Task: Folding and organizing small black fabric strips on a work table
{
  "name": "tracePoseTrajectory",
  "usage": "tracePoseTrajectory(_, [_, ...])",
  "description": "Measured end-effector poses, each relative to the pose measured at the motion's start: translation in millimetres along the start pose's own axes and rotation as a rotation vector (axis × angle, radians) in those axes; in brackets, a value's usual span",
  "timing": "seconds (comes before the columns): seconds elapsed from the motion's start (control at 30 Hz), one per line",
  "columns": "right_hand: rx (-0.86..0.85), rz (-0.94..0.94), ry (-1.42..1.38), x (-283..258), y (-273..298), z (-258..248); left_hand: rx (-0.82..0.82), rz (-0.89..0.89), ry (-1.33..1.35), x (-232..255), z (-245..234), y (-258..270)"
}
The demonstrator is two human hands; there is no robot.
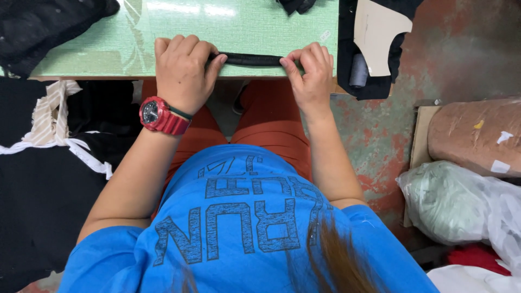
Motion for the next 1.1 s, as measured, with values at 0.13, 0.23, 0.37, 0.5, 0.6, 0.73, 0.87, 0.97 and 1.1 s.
tracePoseTrajectory(0.13, [0.011, 0.010, 0.046, 2, -1, 2, -0.012, -0.031, -0.034, 1, 4, 1])
tracePoseTrajectory(0.23, [0.007, 0.006, 0.054, 3, -1, 2, -0.015, -0.047, -0.055, 0, 5, -1])
tracePoseTrajectory(0.37, [-0.006, 0.024, 0.019, 0, -2, -2, -0.115, -0.105, -0.027, -6, 12, -2])
tracePoseTrajectory(0.5, [-0.049, 0.152, -0.044, 10, -5, -3, -0.150, -0.169, -0.049, -11, 5, -7])
tracePoseTrajectory(0.6, [-0.164, 0.040, -0.071, 2, -10, 5, -0.181, -0.148, -0.086, -8, 17, -5])
tracePoseTrajectory(0.73, [-0.246, -0.114, -0.104, 6, -12, 11, -0.159, -0.036, 0.011, 3, 4, -20])
tracePoseTrajectory(0.87, [-0.325, -0.193, -0.116, -8, -16, 10, 0.120, 0.207, -0.055, 34, -54, -42])
tracePoseTrajectory(0.97, [-0.317, -0.230, -0.100, -10, -15, 10, 0.260, 0.350, -0.141, 52, -75, -45])
tracePoseTrajectory(1.1, [-0.229, -0.262, -0.024, -1, -9, 10, 0.294, 0.315, -0.046, 47, -71, -48])
Point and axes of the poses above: each hand's wrist, its own y-axis away from the middle knuckle, its own z-axis out of the palm, x = y × z, the point moved 9 cm from there along -y, towards the middle knuckle, and after that the axes turned 13 degrees about -y, right-handed, at the moved point
